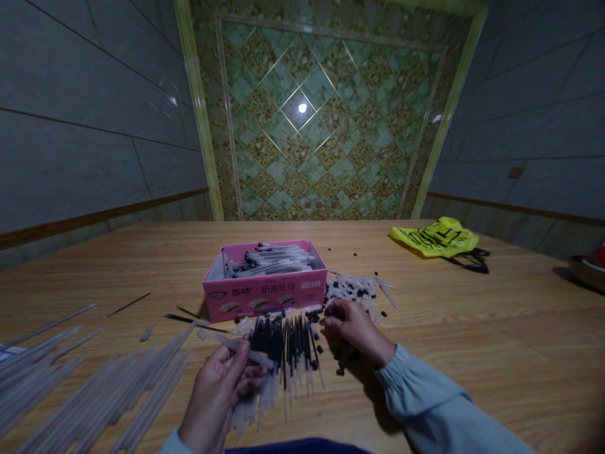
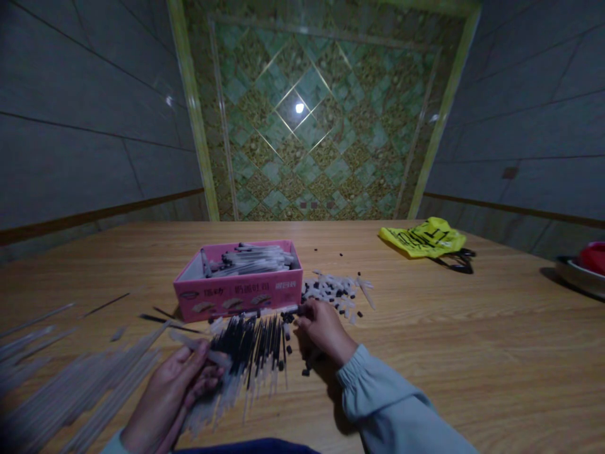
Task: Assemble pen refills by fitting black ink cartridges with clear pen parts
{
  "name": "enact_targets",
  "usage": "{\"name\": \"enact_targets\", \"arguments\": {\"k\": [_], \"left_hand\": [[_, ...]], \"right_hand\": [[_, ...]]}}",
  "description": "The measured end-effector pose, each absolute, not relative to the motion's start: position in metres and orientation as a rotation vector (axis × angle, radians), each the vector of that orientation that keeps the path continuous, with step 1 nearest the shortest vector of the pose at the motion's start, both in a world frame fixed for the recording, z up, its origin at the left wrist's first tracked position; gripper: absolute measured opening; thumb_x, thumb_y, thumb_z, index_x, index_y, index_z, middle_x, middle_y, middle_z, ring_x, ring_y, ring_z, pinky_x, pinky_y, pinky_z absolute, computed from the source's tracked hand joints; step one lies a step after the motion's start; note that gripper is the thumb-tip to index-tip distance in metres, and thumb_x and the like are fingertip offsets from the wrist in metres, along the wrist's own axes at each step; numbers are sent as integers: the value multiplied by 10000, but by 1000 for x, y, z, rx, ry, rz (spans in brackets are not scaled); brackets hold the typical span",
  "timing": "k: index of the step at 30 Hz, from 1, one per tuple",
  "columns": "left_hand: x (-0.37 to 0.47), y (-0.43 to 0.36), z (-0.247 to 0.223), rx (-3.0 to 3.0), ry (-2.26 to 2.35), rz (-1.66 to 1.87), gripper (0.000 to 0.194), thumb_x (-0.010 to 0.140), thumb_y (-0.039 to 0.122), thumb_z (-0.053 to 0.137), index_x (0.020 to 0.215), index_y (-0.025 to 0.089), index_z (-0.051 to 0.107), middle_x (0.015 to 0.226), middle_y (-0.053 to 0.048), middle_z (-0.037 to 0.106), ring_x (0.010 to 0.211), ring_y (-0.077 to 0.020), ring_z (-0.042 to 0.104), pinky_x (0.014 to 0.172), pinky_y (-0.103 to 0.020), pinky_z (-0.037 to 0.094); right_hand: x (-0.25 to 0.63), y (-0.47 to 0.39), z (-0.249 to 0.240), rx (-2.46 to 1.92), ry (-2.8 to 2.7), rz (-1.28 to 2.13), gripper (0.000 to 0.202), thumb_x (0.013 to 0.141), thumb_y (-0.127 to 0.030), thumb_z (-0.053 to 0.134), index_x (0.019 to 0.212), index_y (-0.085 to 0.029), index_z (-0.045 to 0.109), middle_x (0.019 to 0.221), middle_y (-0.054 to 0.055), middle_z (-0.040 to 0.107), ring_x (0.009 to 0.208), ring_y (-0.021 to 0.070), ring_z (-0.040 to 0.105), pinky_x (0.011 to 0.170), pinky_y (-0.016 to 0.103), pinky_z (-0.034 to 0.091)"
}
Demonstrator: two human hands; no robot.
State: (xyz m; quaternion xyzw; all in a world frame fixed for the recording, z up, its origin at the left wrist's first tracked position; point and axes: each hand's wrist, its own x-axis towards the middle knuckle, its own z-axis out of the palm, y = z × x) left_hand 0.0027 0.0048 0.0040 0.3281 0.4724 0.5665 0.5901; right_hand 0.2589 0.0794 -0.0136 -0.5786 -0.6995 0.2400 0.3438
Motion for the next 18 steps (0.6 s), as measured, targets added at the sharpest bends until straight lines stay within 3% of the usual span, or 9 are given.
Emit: {"name": "enact_targets", "arguments": {"k": [4, 12, 18], "left_hand": [[2, 6, 1, 771, 1093, 1317, 365, 645, 398, 732, 817, 146, 532, 689, -82, 723, 566, -139, 641, 480, -201, 494], [5, 3, 4, 777, 1077, 1334, 353, 644, 402, 731, 788, 142, 542, 694, -83, 724, 555, -129, 634, 473, -189, 486], [4, 5, 2, 783, 1088, 1318, 356, 645, 400, 732, 793, 142, 537, 681, -71, 719, 549, -130, 631, 475, -199, 490]], "right_hand": [[248, 61, 2, -1622, -2120, 462, 79, 691, -215, 611, 718, -160, 660, 685, 29, 674, 644, 154, 594, 549, 224, 358], [236, 51, 4, -1600, -2244, 155, 226, 822, -201, 485, 940, -205, 677, 917, 74, 675, 835, 189, 609, 675, 241, 366], [236, 49, 2, -1572, -2291, 144, 240, 817, -178, 467, 923, -213, 680, 937, 62, 646, 825, 177, 591, 666, 241, 354]]}}
